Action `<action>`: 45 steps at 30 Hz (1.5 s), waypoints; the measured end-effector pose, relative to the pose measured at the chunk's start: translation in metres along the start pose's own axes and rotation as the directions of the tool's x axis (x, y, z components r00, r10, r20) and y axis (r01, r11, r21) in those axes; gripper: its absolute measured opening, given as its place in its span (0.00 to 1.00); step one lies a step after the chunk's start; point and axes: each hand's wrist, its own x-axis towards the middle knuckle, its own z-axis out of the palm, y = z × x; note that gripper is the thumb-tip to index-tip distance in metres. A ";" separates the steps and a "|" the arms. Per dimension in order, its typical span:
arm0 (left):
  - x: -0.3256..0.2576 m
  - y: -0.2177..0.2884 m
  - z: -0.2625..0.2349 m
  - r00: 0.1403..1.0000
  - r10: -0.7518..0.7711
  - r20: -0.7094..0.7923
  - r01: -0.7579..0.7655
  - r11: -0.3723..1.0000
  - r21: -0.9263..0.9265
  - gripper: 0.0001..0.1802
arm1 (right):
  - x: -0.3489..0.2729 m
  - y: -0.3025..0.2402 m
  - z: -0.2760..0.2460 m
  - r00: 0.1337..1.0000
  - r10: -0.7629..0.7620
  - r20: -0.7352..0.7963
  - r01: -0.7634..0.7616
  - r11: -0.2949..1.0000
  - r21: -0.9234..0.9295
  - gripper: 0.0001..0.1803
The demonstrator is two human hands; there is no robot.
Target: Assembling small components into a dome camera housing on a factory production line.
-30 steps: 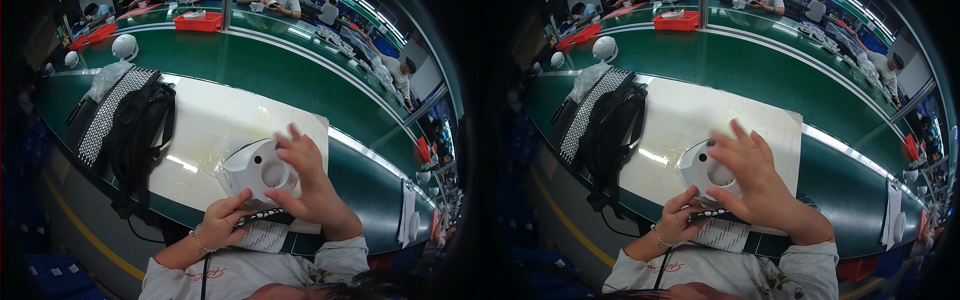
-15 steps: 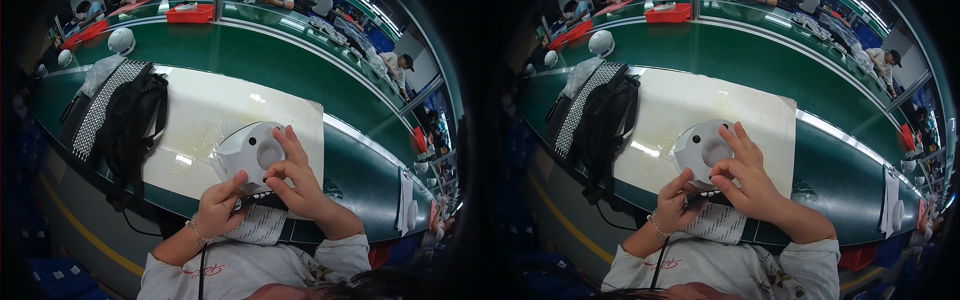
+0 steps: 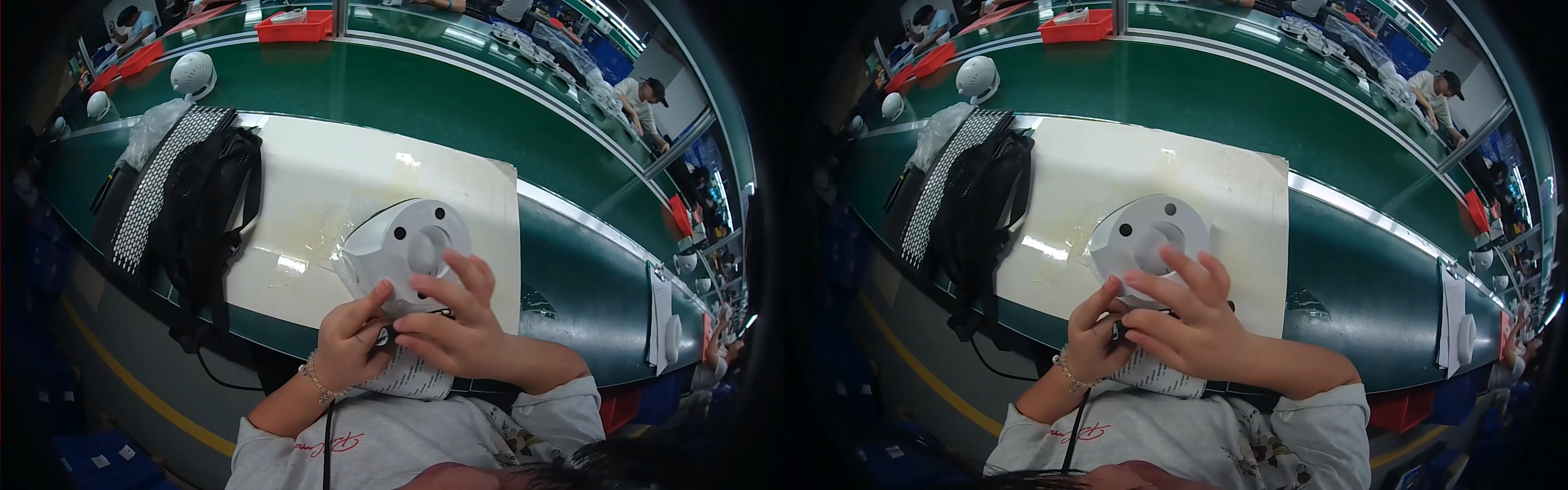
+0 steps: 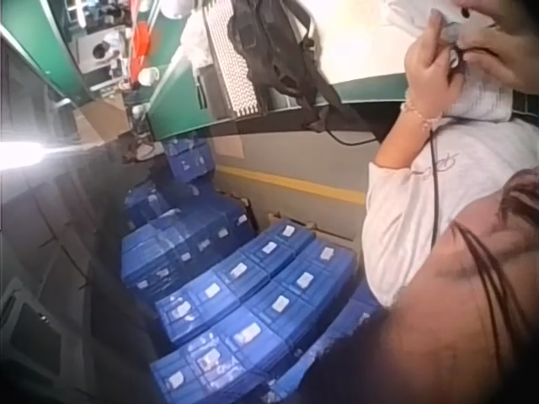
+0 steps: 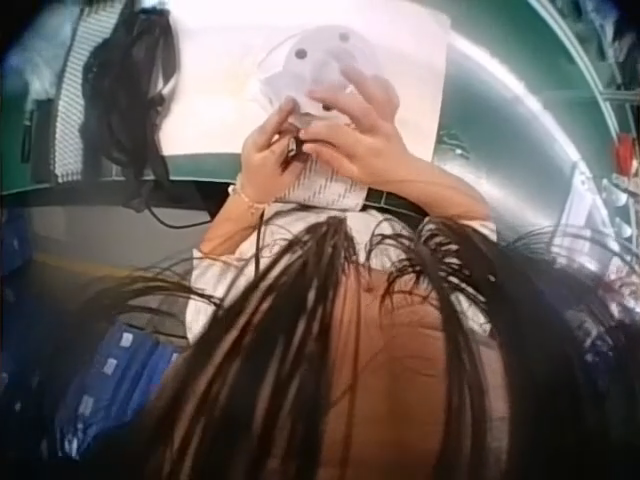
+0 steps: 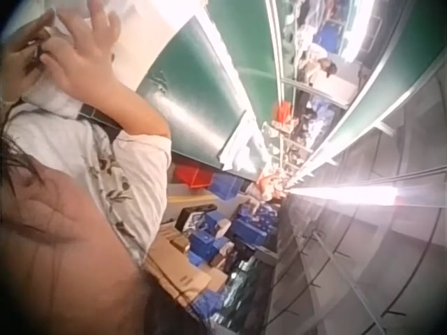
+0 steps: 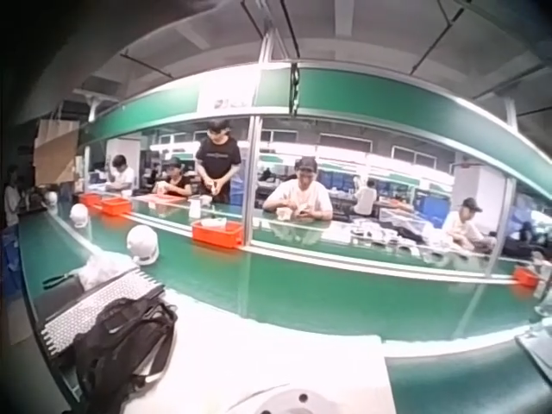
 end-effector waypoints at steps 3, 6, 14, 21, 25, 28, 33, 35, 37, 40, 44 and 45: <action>0.004 0.002 -0.001 1.000 0.001 0.009 -0.001 1.000 0.028 0.15 | -0.001 0.003 0.000 0.992 -0.109 0.064 0.104 0.992 0.072 0.07; 0.000 0.000 -0.001 1.000 0.005 0.019 -0.006 0.998 0.059 0.13 | -0.008 0.011 -0.004 0.999 -0.027 0.022 0.023 0.984 0.175 0.05; 0.001 -0.002 0.001 0.999 0.015 0.030 -0.016 0.998 0.055 0.13 | -0.009 0.047 -0.012 0.829 0.539 0.149 -0.487 0.565 0.666 0.07; 0.001 0.000 0.000 1.000 -0.006 0.023 0.005 0.999 0.045 0.11 | -0.009 0.046 -0.011 0.853 0.480 0.207 -0.488 0.590 0.643 0.06; 0.002 0.001 0.000 0.999 -0.023 0.035 0.022 0.999 0.043 0.11 | -0.012 0.048 -0.006 0.801 0.543 0.252 -0.505 0.388 0.771 0.07; 0.001 0.000 0.000 1.000 -0.012 0.021 0.010 0.999 0.053 0.11 | -0.010 0.048 -0.009 0.859 0.467 0.211 -0.480 0.587 0.652 0.06; 0.000 0.001 -0.001 1.000 0.003 0.029 -0.005 0.996 0.090 0.11 | -0.016 0.055 -0.005 0.938 0.342 0.047 -0.318 0.804 0.502 0.09; 0.001 0.000 0.000 1.000 0.000 0.028 -0.002 0.997 0.083 0.11 | -0.019 0.067 -0.004 0.974 0.226 -0.028 -0.202 0.913 0.354 0.09; 0.002 0.000 0.000 0.999 -0.004 0.036 0.002 0.997 0.074 0.11 | -0.022 0.077 -0.002 0.990 -0.079 -0.115 0.087 0.994 0.065 0.07; 0.000 -0.001 -0.001 1.000 -0.002 0.029 -0.001 0.996 0.094 0.11 | -0.022 0.075 -0.002 0.977 -0.070 -0.202 0.097 0.987 0.129 0.09; 0.001 0.000 0.000 1.000 0.003 0.027 -0.005 0.997 0.083 0.10 | -0.029 0.067 0.015 0.843 0.537 -0.017 -0.296 0.491 0.819 0.15; -0.001 0.001 0.000 0.999 -0.027 0.028 0.025 0.997 0.068 0.10 | -0.027 0.064 0.013 0.740 0.599 0.307 -0.488 0.164 0.857 0.20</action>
